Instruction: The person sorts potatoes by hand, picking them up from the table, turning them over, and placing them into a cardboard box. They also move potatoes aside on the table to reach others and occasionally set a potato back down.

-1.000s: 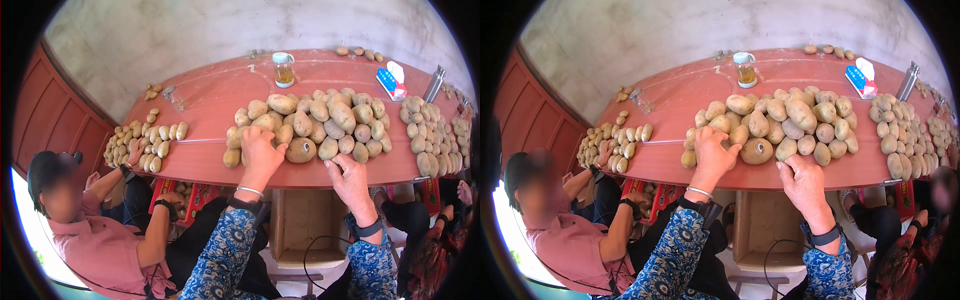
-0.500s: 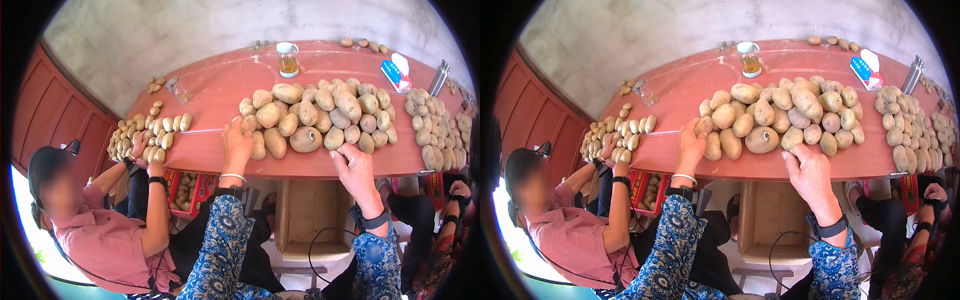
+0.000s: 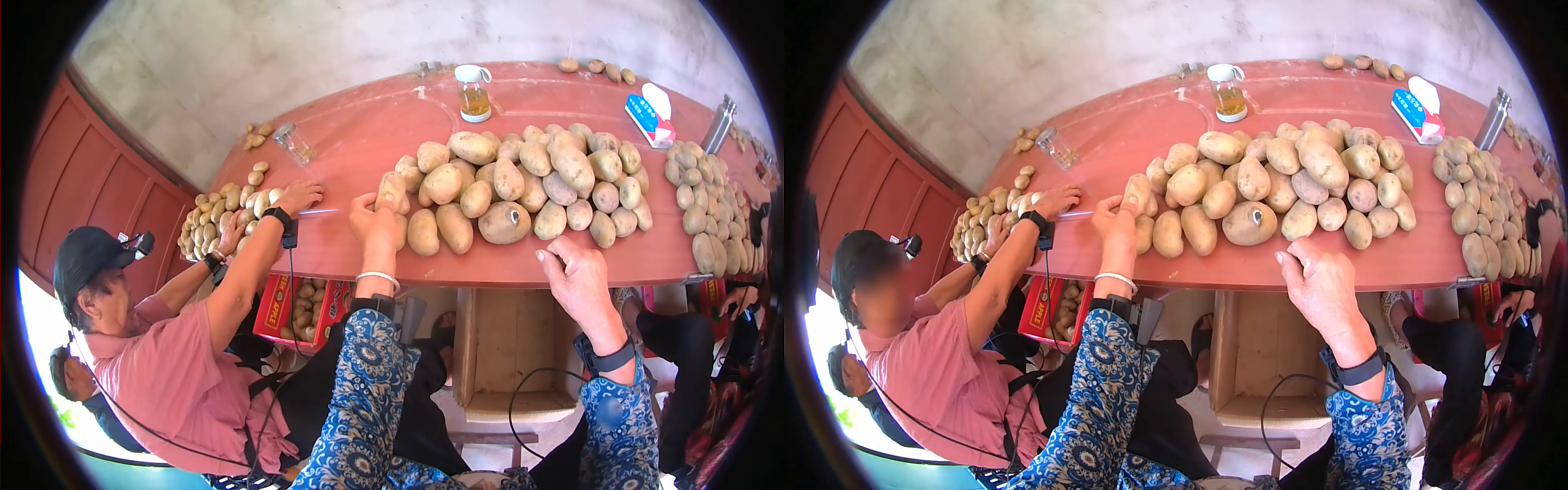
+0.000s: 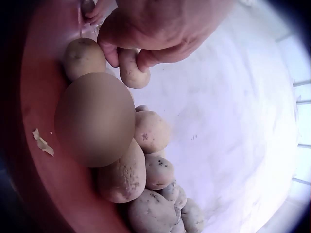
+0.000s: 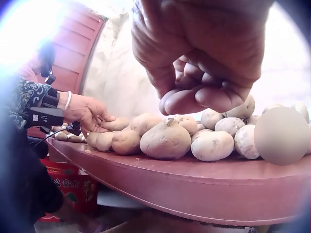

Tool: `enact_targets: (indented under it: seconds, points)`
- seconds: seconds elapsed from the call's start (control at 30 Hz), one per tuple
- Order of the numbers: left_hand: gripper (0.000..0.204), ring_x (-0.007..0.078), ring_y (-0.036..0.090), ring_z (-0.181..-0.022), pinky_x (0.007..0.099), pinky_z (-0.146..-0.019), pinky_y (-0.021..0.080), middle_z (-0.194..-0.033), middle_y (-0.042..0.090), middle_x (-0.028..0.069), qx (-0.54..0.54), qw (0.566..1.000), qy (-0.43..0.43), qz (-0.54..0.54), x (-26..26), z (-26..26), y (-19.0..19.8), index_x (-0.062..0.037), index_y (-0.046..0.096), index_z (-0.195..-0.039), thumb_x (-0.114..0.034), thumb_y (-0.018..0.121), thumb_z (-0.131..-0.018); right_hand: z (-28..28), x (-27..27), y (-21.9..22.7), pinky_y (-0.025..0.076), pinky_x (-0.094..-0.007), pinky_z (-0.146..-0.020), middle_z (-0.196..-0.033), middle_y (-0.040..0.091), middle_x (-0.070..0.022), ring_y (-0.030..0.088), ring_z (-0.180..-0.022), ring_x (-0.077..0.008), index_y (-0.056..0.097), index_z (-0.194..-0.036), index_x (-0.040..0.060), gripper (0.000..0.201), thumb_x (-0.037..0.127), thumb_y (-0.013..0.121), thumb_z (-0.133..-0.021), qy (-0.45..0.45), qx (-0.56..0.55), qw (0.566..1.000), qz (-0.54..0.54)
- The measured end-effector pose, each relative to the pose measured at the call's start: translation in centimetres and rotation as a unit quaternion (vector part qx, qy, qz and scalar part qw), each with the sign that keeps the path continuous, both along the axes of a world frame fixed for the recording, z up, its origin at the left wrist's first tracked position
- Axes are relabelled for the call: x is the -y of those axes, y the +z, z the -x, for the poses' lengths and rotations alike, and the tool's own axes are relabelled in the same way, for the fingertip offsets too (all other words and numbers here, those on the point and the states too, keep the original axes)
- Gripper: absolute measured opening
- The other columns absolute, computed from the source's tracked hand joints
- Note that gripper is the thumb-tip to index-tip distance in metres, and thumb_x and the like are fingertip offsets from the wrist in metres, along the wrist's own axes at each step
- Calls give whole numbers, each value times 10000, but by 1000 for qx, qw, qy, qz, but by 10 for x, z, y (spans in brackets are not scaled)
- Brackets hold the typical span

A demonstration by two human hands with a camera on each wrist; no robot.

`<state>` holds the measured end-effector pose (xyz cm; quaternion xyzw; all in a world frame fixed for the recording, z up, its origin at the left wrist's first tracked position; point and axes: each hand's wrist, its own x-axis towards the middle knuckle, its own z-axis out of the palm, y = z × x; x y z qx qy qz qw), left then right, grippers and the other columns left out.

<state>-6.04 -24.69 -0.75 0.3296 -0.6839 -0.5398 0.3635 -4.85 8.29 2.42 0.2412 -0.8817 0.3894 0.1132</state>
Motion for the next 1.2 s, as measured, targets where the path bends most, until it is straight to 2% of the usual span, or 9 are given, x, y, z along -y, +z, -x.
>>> enact_targets:
  seconds: [0.1, 0.27, 0.5, 0.6, 0.7, 0.8, 1.0, 1.2]
  points:
    - [333, 197, 657, -867, 339, -779, 540, -1014, 681, 158, -38, 998, 4, -56, 7, 5, -7, 56, 613, -1118, -64, 756, -842, 0, -1, -3, 482, -460, -543, -648, 618, -185, 625, -602, -386, 616, -787, 41, 198, 182, 700, -899, 3, -6, 1000, -15]
    - [295, 195, 672, -868, 332, -755, 553, -986, 695, 165, -73, 996, -13, -49, -7, 6, -3, 60, 630, -1079, -39, 755, -831, 1, -1, -8, 488, -468, -545, -636, 618, -179, 631, -604, -386, 610, -795, 49, 197, 189, 703, -897, 6, -24, 999, -26]
    - [290, 197, 690, -819, 311, -732, 569, -945, 716, 165, 15, 995, -57, 84, -14, 5, 5, 68, 637, -1057, 4, 757, -801, 0, 0, -7, 490, -479, -555, -639, 623, -179, 635, -614, -387, 612, -789, 49, 196, 191, 693, -897, 11, -13, 1000, -25]
    - [289, 186, 682, -797, 304, -690, 561, -921, 705, 147, -24, 998, -60, 23, -16, 4, 6, 70, 632, -1048, -4, 764, -802, 0, 0, -7, 491, -484, -560, -639, 622, -179, 636, -619, -387, 611, -789, 51, 193, 190, 692, -895, 16, -10, 999, -29]
    - [300, 178, 673, -768, 300, -655, 552, -890, 685, 123, -107, 986, -58, -109, -15, 6, 7, 73, 619, -1050, -13, 770, -805, 0, 0, -8, 492, -485, -562, -635, 618, -175, 636, -624, -388, 606, -786, 54, 194, 191, 694, -893, 18, -13, 999, -30]
    - [302, 165, 652, -746, 294, -648, 543, -872, 663, 104, -129, 985, -44, -103, -14, 13, 3, 70, 607, -1059, -13, 764, -816, -1, 1, -9, 495, -484, -565, -629, 612, -169, 634, -626, -389, 602, -780, 58, 198, 193, 695, -892, 20, -18, 999, -35]
    - [295, 176, 632, -749, 315, -684, 535, -873, 662, 115, -17, 996, -89, 12, -24, 17, -4, 58, 609, -1052, -50, 762, -825, -2, 2, -10, 501, -492, -575, -628, 611, -165, 635, -630, -388, 603, -775, 66, 200, 201, 690, -893, 24, -6, 999, -42]
    - [308, 210, 654, -770, 357, -709, 538, -914, 682, 151, 76, 988, -40, 131, -30, 13, 9, 34, 623, -1023, -77, 788, -787, -2, 2, -11, 511, -501, -593, -626, 615, -171, 640, -641, -397, 608, -776, 64, 204, 211, 670, -903, 32, 4, 997, -65]
